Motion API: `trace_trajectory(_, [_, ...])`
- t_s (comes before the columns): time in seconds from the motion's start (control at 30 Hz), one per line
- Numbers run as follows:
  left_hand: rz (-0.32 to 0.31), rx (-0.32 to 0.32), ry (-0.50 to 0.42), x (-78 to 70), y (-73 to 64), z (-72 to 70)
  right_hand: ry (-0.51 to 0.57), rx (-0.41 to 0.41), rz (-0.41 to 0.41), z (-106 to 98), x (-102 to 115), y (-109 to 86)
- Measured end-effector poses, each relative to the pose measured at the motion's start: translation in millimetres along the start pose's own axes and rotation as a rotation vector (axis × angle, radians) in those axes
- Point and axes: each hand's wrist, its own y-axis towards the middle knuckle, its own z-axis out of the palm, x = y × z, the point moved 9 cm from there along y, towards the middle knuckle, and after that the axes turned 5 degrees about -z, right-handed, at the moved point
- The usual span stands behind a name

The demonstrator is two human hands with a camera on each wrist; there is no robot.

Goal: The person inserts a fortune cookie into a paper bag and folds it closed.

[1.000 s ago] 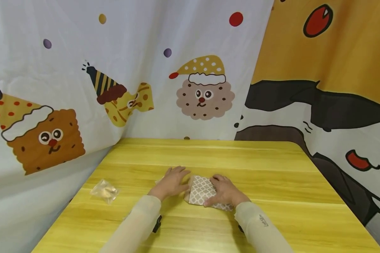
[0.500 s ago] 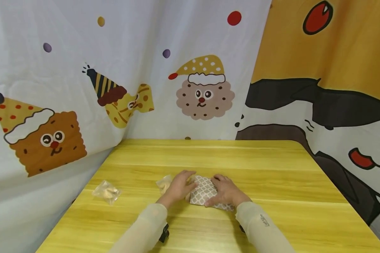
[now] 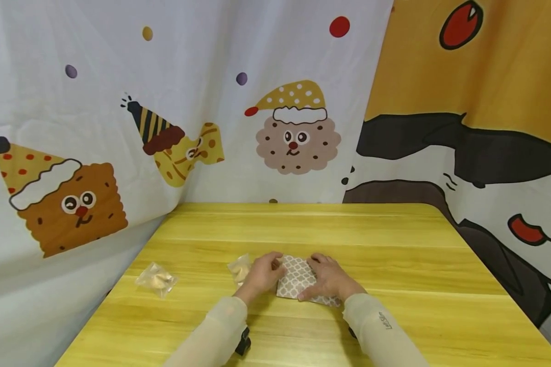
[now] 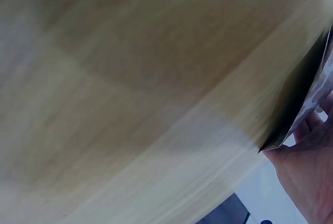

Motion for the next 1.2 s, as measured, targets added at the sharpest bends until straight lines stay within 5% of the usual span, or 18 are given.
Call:
trace_trajectory(0.23, [-0.041,0.024,-0.033,4.8,1.8,3.1,-0.001,-0.007,-0.014,-2,2,-1.7])
trace_trajectory(0.53, [-0.019,-0.035,-0.018,2.1,4.9,-4.9,-0.006,-0.011,-0.011,0,0,1.2])
trace_trajectory(0.8, [-0.096,0.07,-0.016,6.3,5.2,2.3,-0.015,-0.012,-0.016,2,-3,3.7])
trace_trajectory(0.93, [-0.102,0.064,-0.021,7.0,8.0,4.1,-0.025,-0.024,-0.022,2,-2,3.0])
trace_trajectory(1.1, [-0.069,0.034,-0.071,4.4,12.4,5.7,-0.041,-0.008,-0.015,5,0,0.5])
trace_trajectory(1.2, [-0.09,0.036,-0.194,5.6,14.6,7.2,-0.036,0.002,-0.006,6,3,0.5])
